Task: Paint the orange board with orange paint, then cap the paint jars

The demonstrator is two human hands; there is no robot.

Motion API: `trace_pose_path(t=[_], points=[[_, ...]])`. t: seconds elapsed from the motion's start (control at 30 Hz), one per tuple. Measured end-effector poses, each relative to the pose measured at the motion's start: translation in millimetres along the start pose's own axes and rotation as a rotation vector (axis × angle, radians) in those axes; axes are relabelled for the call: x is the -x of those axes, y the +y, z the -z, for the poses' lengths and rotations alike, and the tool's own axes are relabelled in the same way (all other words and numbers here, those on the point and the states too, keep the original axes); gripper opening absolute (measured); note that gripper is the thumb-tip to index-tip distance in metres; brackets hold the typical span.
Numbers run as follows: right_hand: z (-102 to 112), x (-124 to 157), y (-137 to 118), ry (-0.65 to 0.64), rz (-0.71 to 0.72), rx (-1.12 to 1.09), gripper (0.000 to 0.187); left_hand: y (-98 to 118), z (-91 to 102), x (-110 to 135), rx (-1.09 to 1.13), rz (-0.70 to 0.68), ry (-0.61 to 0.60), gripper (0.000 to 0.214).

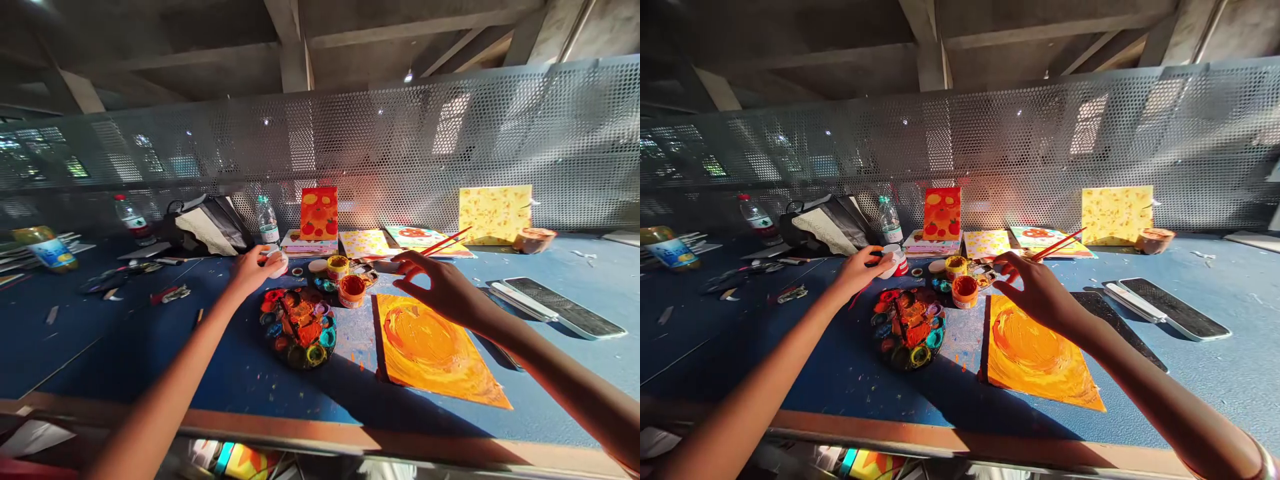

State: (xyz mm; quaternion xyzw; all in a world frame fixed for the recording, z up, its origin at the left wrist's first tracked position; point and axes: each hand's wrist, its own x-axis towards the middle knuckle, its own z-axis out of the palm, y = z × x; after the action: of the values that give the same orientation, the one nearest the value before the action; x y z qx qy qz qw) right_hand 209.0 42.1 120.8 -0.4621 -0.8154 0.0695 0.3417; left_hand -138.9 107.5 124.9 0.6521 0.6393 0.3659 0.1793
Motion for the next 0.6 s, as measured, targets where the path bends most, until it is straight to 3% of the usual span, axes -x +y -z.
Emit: trace_pose_path(t=[0.13, 0.27, 0.4, 0.5, 0.6], points=[[-35.6, -21.7, -20.4, 0.035, 0.111, -0.186, 0.063, 49.1, -44.1, 30.7, 0.418, -0.121, -0.128, 0.053], [-56.0, -39.2, -32.2, 0.011, 0.055, -0.392, 0.060, 73.6, -78.4, 43.0, 0.623, -0.111, -0.188, 0.054], [-50.4, -44.9, -31.4, 0.019, 0.029, -0.330, 0.058, 75.5, -84.5, 40.9, 0.665, -0.078, -0.245, 0.050], [-40.4, -48.5, -23.8, -0.015, -0.002, -0.077, 0.057, 71.3, -81.6, 39.0, 0.626, -0.068, -0.267, 0.045], [-36.2, -54.4, -12.6, -0.138, 0.023, 0.142, 0.055, 63.4, -79.1, 38.4, 0.543, -0.056, -0.273, 0.045]])
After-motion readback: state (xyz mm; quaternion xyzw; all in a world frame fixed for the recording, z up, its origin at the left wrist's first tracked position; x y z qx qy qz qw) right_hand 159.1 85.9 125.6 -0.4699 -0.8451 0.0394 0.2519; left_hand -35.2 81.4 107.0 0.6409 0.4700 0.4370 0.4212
